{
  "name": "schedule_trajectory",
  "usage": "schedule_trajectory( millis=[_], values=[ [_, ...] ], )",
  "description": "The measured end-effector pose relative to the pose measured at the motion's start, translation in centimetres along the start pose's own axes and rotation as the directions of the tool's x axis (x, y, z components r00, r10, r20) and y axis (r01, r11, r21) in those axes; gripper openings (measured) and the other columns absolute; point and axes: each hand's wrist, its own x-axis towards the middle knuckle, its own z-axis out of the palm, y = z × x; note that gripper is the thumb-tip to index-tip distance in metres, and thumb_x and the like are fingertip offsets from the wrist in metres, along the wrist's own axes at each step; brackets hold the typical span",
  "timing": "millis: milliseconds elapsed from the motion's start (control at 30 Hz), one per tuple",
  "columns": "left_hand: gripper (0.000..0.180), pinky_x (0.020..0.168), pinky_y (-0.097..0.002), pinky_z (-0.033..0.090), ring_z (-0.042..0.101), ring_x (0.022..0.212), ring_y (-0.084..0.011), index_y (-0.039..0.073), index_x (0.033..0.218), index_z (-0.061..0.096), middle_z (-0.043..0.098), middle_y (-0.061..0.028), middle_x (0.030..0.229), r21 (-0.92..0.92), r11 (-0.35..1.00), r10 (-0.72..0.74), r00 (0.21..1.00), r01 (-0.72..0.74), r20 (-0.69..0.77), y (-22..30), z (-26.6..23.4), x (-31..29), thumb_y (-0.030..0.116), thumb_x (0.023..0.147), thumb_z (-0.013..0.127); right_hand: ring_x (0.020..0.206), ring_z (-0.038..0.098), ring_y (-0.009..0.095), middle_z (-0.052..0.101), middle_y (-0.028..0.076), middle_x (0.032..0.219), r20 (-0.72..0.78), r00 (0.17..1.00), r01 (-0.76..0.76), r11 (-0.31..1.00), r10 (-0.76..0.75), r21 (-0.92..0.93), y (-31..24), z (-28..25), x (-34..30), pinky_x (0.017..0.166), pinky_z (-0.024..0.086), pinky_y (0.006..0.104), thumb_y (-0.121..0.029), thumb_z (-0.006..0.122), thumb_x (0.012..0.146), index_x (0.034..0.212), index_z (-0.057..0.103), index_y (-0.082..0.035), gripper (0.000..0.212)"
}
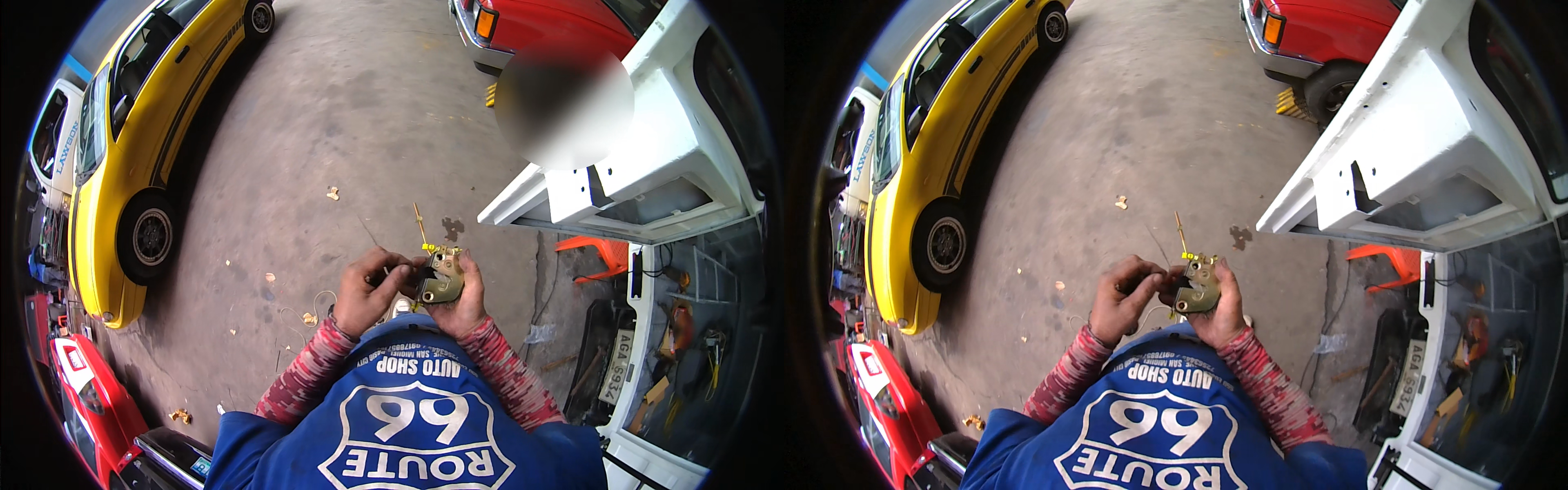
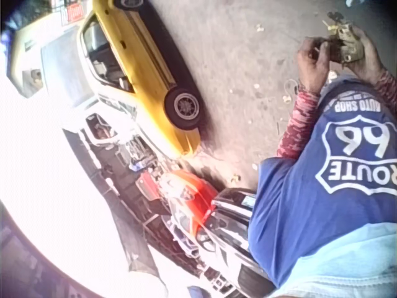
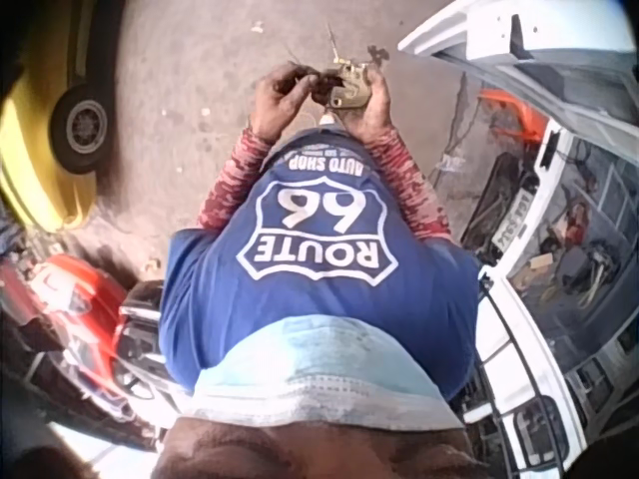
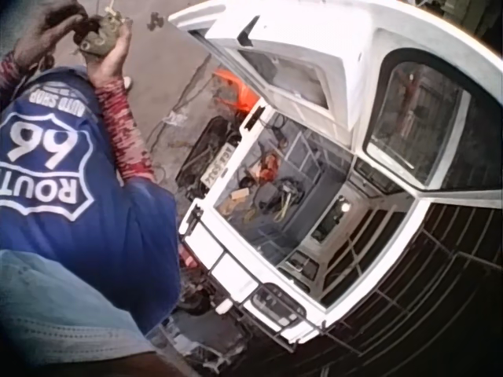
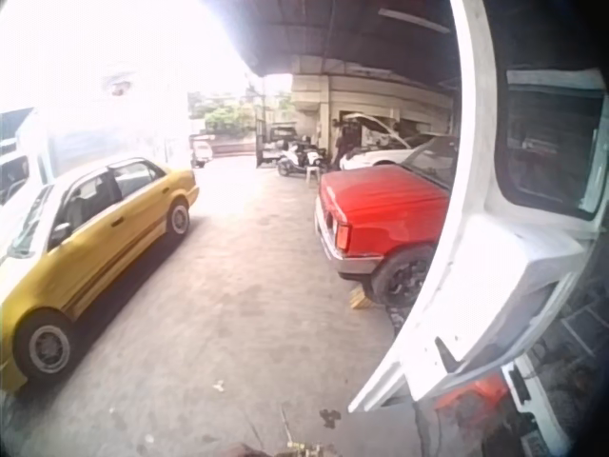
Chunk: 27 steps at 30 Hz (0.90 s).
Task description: The person works on a white vehicle door, using a screwdriver to adjust internal components and a metal rod. They then use an angle grinder to smooth a metal frame, producing sparks, before returning to the door to continue adjustments.
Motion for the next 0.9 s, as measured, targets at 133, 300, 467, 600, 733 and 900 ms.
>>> schedule_trajectory(
  millis=[133,300,467,600,733,900],
  values=[
    [0.012,0.071,-0.033,0.054,0.07,0.078,-0.0251,0.001,0.101,0.074,0.068,-0.0135,0.09,0.205,0.977,0.039,0.998,-0.049,0.054,-0.1,-0.3,-0.5,0.004,0.09,0.072,0.135,0.054,0.038,0.064,0.023,0.133,0.068,0.998,0.003,0.984,-0.015,0.178,-0.7,0.6,-0.4,0.11,0.047,0.0511,-0.06,0.036,0.101,0.133,0.058,0.001,0.072],
    [0.013,0.069,-0.036,0.054,0.068,0.079,-0.0293,0.002,0.1,0.074,0.068,-0.0134,0.091,0.194,0.973,0.119,0.992,-0.126,0.044,0.2,0.5,-0.9,0.003,0.087,0.074,0.137,0.053,0.037,0.054,0.027,0.147,0.134,0.991,-0.042,0.974,0.012,0.222,-0.6,0.5,-0.5,0.114,0.043,0.0474,-0.062,0.035,0.101,0.131,0.06,0.001,0.074],
    [0.014,0.066,-0.0364,0.053,0.066,0.075,-0.0278,0.002,0.101,0.074,0.066,-0.0132,0.09,0.268,0.952,0.131,0.989,-0.146,0.072,0.7,0.1,-1.3,0.004,0.087,0.074,0.145,0.043,0.039,0.044,0.028,0.155,0.265,0.964,-0.089,0.945,0.002,0.316,-0.3,0.0,-0.7,0.119,0.036,0.0492,-0.066,0.038,0.1,0.131,0.06,0.002,0.077],
    [0.015,0.063,-0.0342,0.051,0.063,0.07,-0.0244,0.002,0.102,0.073,0.062,-0.0119,0.086,0.234,0.969,0.071,0.997,-0.077,0.033,1.0,0.2,-1.8,0.003,0.088,0.072,0.15,0.036,0.04,0.04,0.028,0.159,0.25,0.968,-0.098,0.94,0.015,0.326,-0.4,-0.1,-1.2,0.123,0.031,0.0495,-0.066,0.041,0.1,0.13,0.061,0.001,0.076],
    [0.014,0.06,-0.0326,0.05,0.061,0.067,-0.0222,0.002,0.101,0.072,0.06,-0.0107,0.085,0.281,0.952,0.125,0.992,-0.12,0.0,1.0,0.4,-2.1,0.003,0.088,0.072,0.152,0.033,0.041,0.04,0.027,0.159,0.256,0.967,-0.102,0.926,0.006,0.363,-0.4,-0.1,-1.5,0.126,0.025,0.0496,-0.067,0.044,0.098,0.129,0.061,0.0,0.075],
    [0.015,0.061,-0.0336,0.051,0.062,0.068,-0.0242,0.003,0.101,0.071,0.061,-0.0108,0.087,0.314,0.938,0.136,0.989,-0.145,0.049,0.9,0.4,-2.3,0.004,0.086,0.073,0.153,0.031,0.042,0.038,0.027,0.16,0.276,0.961,-0.088,0.923,-0.02,0.375,-0.5,-0.2,-1.8,0.127,0.022,0.0502,-0.068,0.042,0.099,0.13,0.062,-0.001,0.077]
  ],
)
